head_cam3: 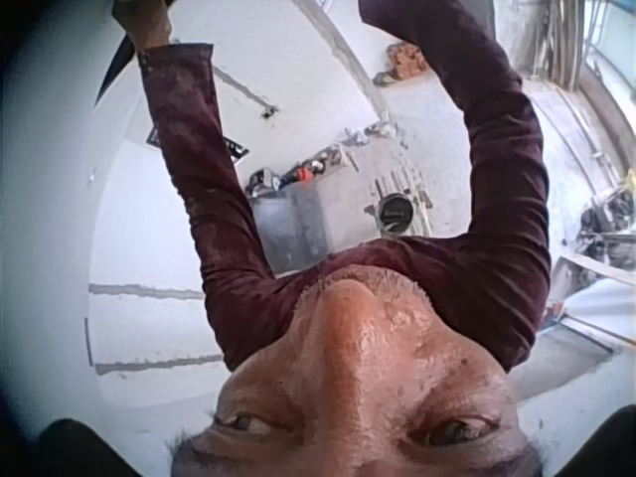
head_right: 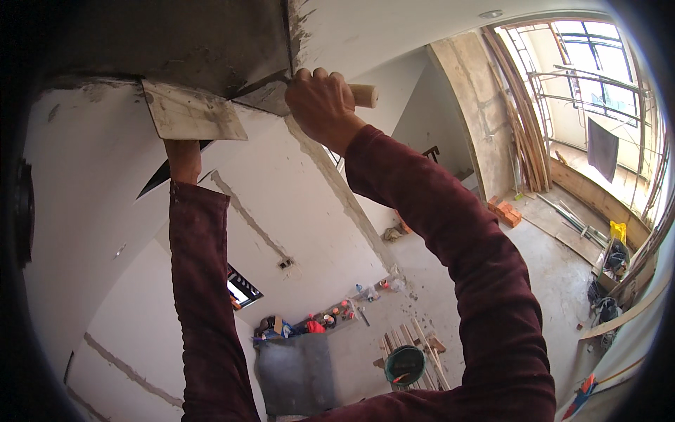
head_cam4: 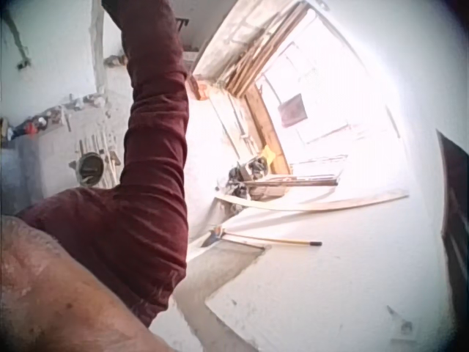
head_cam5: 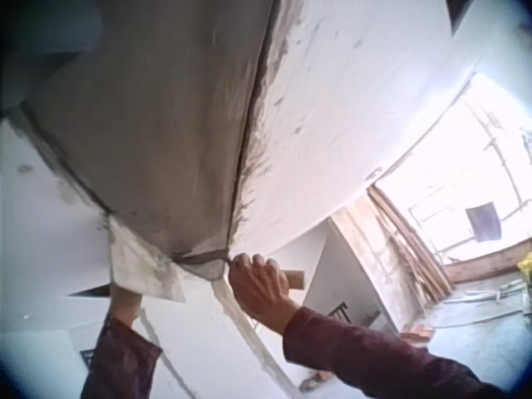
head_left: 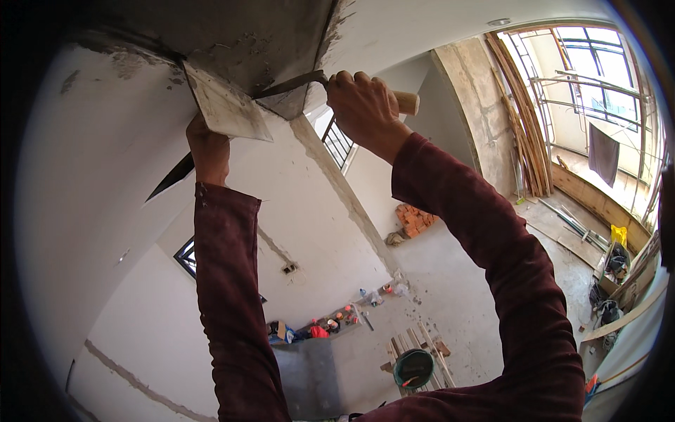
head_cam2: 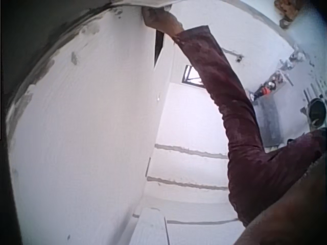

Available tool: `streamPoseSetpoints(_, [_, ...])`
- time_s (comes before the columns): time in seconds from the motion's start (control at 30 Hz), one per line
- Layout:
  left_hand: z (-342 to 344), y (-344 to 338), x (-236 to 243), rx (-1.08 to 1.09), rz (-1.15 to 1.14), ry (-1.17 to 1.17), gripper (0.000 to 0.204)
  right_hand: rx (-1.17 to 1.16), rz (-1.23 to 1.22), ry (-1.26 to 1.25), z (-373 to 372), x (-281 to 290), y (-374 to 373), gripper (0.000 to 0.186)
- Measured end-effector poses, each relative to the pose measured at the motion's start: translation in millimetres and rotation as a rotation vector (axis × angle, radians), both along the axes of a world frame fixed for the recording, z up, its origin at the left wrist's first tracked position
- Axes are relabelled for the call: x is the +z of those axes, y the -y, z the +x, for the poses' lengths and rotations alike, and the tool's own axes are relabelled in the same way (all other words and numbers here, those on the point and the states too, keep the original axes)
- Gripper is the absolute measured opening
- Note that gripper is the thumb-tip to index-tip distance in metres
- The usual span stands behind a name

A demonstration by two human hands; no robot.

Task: The person applies plaster to a ceiling joint using a trowel and a hawk, repeatedly loading the trowel with plaster from a bucket on a ladder.

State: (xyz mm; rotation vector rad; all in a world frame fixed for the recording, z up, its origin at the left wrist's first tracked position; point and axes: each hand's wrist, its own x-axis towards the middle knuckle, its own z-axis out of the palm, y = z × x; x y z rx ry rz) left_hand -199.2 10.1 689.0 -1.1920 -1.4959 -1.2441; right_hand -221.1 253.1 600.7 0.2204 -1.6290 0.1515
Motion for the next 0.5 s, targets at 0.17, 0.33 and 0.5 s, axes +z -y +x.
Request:
streamPoseSetpoints(0.17, [-4, 1, 1, -0.028, -0.022, -0.035, 0.02, 0.042, -0.01, 0.113, 18, -3, 2, 0.018])
streamPoseSetpoints(0.33, [-11, 6, 4, 0.041, -0.03, -0.068, 0.021, 0.108, -0.021, 0.147, 41, -5, -3, 0.024])
streamPoseSetpoints(0.5, [-8, 6, 7, 0.088, -0.021, -0.071, 0.024, 0.116, 0.0, 0.076, 75, -5, -17, 0.025])
